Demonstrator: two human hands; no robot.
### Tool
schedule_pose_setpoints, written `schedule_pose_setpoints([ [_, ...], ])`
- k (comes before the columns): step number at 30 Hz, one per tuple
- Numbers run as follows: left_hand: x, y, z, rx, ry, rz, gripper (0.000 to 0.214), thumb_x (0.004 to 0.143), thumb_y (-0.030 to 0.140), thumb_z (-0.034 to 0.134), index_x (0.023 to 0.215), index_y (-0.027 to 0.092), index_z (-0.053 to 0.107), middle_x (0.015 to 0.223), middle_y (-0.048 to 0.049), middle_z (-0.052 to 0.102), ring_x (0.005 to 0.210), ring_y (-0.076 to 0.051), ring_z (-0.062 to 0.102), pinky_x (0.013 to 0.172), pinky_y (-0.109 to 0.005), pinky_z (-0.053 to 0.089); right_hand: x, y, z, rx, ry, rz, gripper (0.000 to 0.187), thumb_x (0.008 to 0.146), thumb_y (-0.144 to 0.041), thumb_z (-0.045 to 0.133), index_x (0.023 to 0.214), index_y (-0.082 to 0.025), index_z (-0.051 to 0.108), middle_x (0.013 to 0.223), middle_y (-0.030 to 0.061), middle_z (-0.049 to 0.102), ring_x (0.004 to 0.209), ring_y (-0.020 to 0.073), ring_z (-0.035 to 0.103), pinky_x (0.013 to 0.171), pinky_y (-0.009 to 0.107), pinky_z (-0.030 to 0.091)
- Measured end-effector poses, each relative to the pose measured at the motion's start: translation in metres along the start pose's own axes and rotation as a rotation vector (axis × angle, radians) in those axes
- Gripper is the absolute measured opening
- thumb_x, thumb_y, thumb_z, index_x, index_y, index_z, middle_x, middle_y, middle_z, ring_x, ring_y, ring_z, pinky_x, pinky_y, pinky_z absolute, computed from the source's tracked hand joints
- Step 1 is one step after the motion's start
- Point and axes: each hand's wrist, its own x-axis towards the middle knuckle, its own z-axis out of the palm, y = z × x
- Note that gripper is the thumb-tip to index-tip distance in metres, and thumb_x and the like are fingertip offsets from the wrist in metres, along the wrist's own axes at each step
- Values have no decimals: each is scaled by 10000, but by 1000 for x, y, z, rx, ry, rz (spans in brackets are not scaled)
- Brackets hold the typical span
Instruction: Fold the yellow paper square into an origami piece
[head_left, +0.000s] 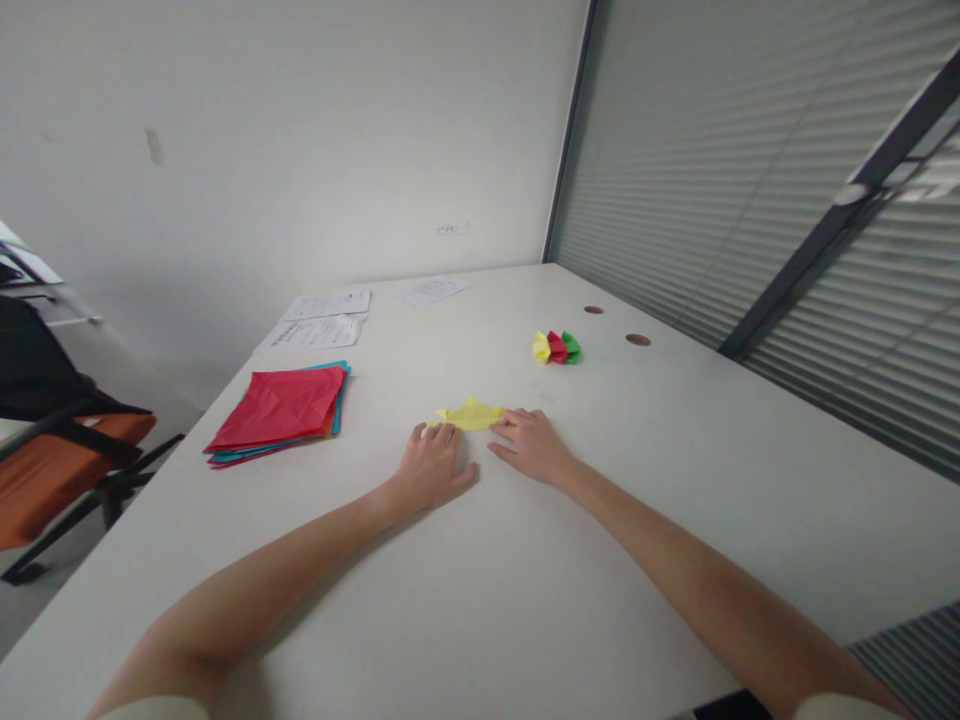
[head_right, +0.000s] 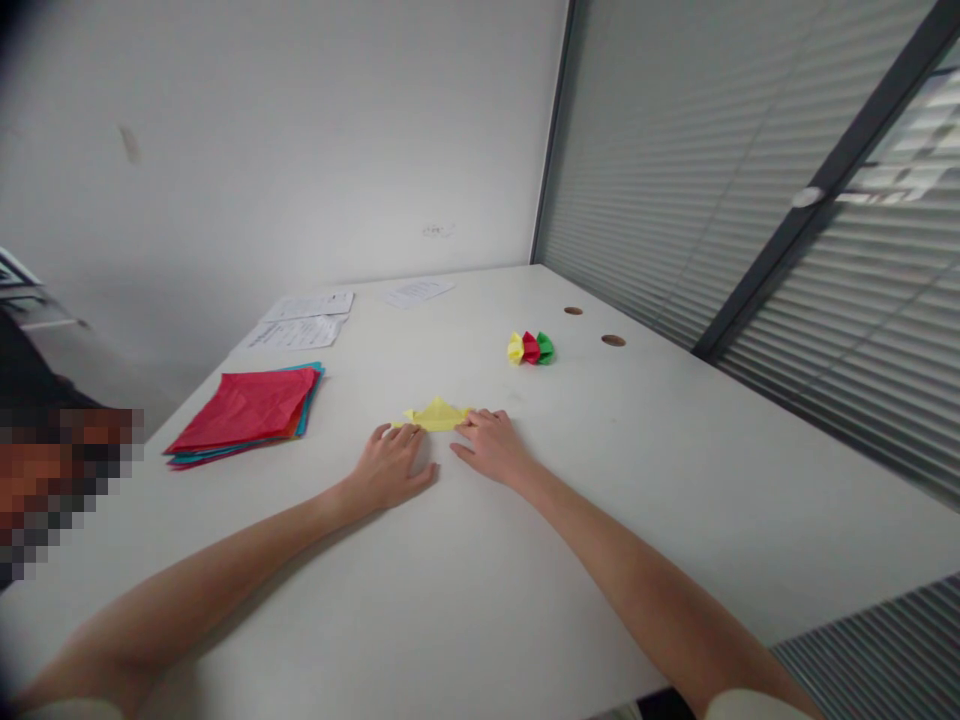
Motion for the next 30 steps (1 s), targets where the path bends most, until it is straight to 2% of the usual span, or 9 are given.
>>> schedule_pose_setpoints([
  [4,0,2,-1,12,-8,-12,419,863,464,486,1068,123,616,1084,-170,642,1007,-297,601,993,-482,374,0,8,-4,-18,-9,22,242,921,-346,544,988,-204,728,1041,73,661,1002,215,533,839,355,317],
  [8,1,-1,-3,32,-10,-50,414,856,485,499,1031,136,638,1039,-170,656,948,-297,619,994,-501,370,0,18,-9,-37,-17,38,301,945,-347,490,863,-225,753,953,62,671,949,211,532,787,345,312],
  [15,2,-8,-4,71,-34,-72,429,874,510,479,974,138,668,992,-167,666,882,-279,638,955,-485,404,0,28,-13,-61,-30,57,320,942,-330,487,798,-210,746,913,66,673,973,216,526,784,337,316],
  [21,2,-10,-1,58,-11,-71,441,877,513,468,1003,133,653,985,-169,661,883,-288,634,919,-478,423,-1,38,-15,-23,-35,60,322,926,-296,510,718,-199,736,876,58,670,939,203,533,758,323,317],
  [26,2,-14,3,10,53,-64,465,878,520,466,1174,185,593,1079,-152,643,1017,-297,601,999,-521,353,-2,36,-9,-19,47,16,254,914,-299,543,799,-194,743,928,64,675,962,204,523,818,340,316],
  [30,2,-15,3,11,55,-68,462,875,515,472,1179,189,592,1112,-155,630,1033,-299,590,1000,-522,351,-1,26,-5,-42,93,-11,250,925,-329,527,937,-185,731,1004,87,663,1001,224,507,869,368,305],
])
